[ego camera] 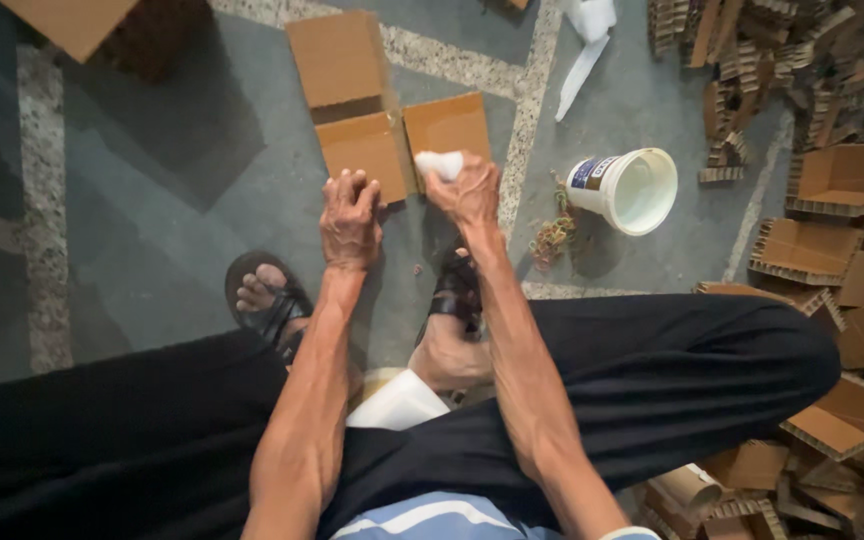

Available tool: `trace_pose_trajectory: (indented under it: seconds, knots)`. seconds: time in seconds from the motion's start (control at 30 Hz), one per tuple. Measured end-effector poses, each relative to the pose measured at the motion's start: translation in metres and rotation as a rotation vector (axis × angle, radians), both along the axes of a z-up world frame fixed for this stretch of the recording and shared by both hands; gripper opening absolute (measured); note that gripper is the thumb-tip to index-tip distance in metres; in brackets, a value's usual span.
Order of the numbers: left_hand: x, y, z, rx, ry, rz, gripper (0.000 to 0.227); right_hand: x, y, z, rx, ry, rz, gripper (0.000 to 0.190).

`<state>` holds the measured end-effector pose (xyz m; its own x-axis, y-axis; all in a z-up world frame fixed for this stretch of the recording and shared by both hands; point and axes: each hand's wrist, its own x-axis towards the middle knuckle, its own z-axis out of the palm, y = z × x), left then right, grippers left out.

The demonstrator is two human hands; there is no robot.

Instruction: The person sits on the floor and applies glue to the edges of small cardboard pieces using a roller. They then press the pieces together to form small boxes and secure them with rubber bands.

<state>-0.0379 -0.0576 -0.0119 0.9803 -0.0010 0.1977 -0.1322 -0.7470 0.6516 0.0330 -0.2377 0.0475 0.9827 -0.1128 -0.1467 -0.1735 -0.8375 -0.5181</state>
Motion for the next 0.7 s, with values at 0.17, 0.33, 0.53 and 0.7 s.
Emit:
trace_pose_trajectory:
  seconds: [0.17, 0.33, 0.53, 0.7]
  knots:
    - [0.005, 0.001, 0.008, -0.061, 0.105, 0.006, 0.034, -0.003, -0.031, -0.009, 0.024, 0.22, -0.189, 0.038]
    - [-0.001, -0.013, 0.018, -0.231, 0.089, 0.324, 0.08, 0.011, -0.06, -0.037, 0.157, 0.064, -0.39, 0.054]
    - [0.009, -0.047, 0.038, -0.499, 0.268, 0.412, 0.082, 0.023, -0.097, -0.034, 0.193, 0.143, -0.375, 0.051]
    - [0.042, -0.055, 0.062, -0.698, 0.308, -0.13, 0.073, 0.05, -0.144, 0.021, 0.333, -0.395, -0.36, 0.058]
